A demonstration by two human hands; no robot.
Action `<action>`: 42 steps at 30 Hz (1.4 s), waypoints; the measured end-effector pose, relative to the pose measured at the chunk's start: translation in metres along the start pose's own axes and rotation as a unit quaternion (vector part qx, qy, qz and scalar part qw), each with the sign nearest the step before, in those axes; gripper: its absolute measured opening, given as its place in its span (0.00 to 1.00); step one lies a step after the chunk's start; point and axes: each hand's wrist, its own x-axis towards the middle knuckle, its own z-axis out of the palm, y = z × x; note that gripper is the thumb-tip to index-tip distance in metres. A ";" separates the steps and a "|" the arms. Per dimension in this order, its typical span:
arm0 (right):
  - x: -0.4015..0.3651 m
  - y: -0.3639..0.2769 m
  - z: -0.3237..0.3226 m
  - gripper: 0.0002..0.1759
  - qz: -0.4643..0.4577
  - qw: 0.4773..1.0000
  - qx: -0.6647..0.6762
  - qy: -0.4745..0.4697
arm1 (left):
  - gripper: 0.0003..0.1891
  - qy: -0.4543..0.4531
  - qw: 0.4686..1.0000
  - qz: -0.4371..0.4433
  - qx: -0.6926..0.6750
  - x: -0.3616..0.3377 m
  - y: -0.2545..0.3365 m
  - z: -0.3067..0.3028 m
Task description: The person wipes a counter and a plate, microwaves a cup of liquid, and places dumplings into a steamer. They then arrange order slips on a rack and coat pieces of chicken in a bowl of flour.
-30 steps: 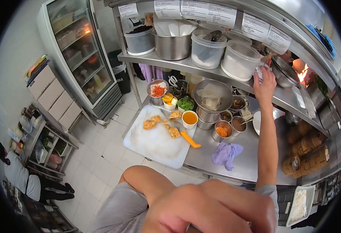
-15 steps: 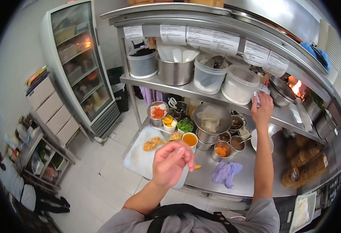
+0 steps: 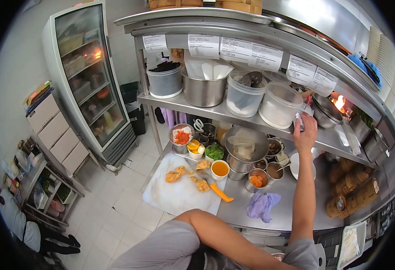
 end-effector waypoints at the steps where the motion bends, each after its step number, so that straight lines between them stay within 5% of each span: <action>1: -0.001 0.000 0.002 0.13 0.001 1.000 0.000 -0.002 | 0.20 0.001 1.000 0.002 -0.001 -0.003 -0.005 -0.007; 4: 0.000 0.004 0.001 0.13 -0.003 1.000 0.006 0.005 | 0.25 -0.021 0.998 0.017 0.055 -0.016 -0.011 -0.009; 6: 0.000 0.002 0.000 0.13 -0.001 1.000 0.024 0.020 | 0.23 0.339 0.919 -0.036 0.200 -0.023 0.024 0.026; 11: -0.003 0.005 0.004 0.12 -0.004 1.000 0.002 0.025 | 0.43 0.319 0.833 -0.053 0.449 -0.021 0.078 0.070; 14: -0.001 0.004 0.003 0.12 -0.003 1.000 0.009 0.022 | 0.54 0.224 0.804 0.021 0.551 -0.023 0.065 0.069; 16: -0.002 0.003 0.004 0.12 -0.002 1.000 -0.002 0.026 | 0.56 0.157 0.770 0.215 0.580 -0.027 0.040 0.058; 17: -0.001 0.003 0.004 0.12 -0.001 1.000 -0.003 0.025 | 0.56 0.158 0.771 0.216 0.579 -0.023 0.032 0.056; 19: -0.002 0.004 0.003 0.12 0.002 1.000 -0.003 0.021 | 0.53 0.208 0.791 0.323 0.476 -0.014 0.017 0.056; 23: -0.002 0.004 0.001 0.12 0.009 1.000 0.006 0.020 | 0.50 0.172 0.795 0.297 0.500 -0.015 0.023 0.052; 25: -0.003 0.005 0.002 0.12 0.010 1.000 0.013 0.018 | 0.48 0.238 0.797 0.295 0.471 -0.010 0.024 0.061; 29: -0.002 0.003 -0.001 0.13 0.005 1.000 0.010 0.017 | 0.44 0.233 0.797 0.302 0.468 -0.015 0.027 0.058; 32: -0.003 0.005 0.001 0.13 0.006 1.000 0.011 0.022 | 0.37 0.203 0.784 0.244 0.533 -0.024 0.049 0.056; 34: -0.003 0.005 -0.001 0.13 0.013 1.000 0.012 0.022 | 0.24 0.124 0.686 0.216 0.684 -0.031 0.066 0.055; 37: -0.003 0.005 0.000 0.12 0.016 0.999 0.024 0.022 | 0.11 0.150 0.629 0.213 0.733 -0.046 0.086 0.069; 40: -0.002 0.004 0.000 0.12 0.013 0.999 0.021 0.022 | 0.03 0.240 0.660 0.193 0.685 -0.044 0.074 0.090; 42: -0.003 0.003 -0.001 0.13 0.015 1.000 0.016 0.018 | 0.03 0.216 0.668 0.186 0.687 -0.044 0.074 0.091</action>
